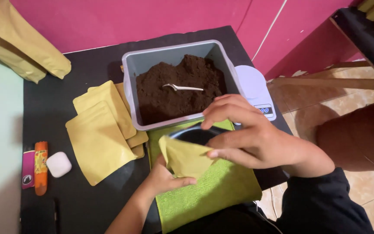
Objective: Scooping ground coffee from a plastic bin into yellow pouches, weighing them on a digital scale, and folding the tops.
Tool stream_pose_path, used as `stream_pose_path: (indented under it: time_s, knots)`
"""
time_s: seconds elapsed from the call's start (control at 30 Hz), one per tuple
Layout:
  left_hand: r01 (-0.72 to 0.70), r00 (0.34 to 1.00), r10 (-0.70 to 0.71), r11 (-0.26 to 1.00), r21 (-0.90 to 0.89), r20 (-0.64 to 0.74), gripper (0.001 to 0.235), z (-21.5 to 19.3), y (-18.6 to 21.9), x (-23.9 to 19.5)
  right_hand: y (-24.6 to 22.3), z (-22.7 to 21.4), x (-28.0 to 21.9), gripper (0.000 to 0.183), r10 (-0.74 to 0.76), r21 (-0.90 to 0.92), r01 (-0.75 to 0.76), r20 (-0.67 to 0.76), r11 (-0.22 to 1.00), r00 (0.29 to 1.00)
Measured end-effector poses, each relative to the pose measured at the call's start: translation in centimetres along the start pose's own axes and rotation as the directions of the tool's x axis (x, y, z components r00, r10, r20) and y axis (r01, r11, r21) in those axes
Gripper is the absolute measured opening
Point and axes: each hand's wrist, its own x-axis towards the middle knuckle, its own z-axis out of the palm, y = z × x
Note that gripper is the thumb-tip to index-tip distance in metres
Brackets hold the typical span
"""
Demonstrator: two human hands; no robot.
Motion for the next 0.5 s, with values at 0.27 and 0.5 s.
stream_pose_path:
  time_s: [0.27, 0.5]
  knots:
    - [-0.419, 0.867, 0.476, 0.857, 0.301, -0.146, 0.069, -1.1, -1.1, 1.7, 6.2, -0.9, -0.1, 0.030, -0.063, 0.108, 0.059, 0.032, 0.992, 0.998]
    - [-0.364, 0.842, 0.481, 0.840, 0.402, -0.245, 0.066, -1.3, -1.2, 2.1, 17.2, 6.1, 0.9, 0.037, 0.505, -0.689, -0.305, 0.104, 0.658, 0.857]
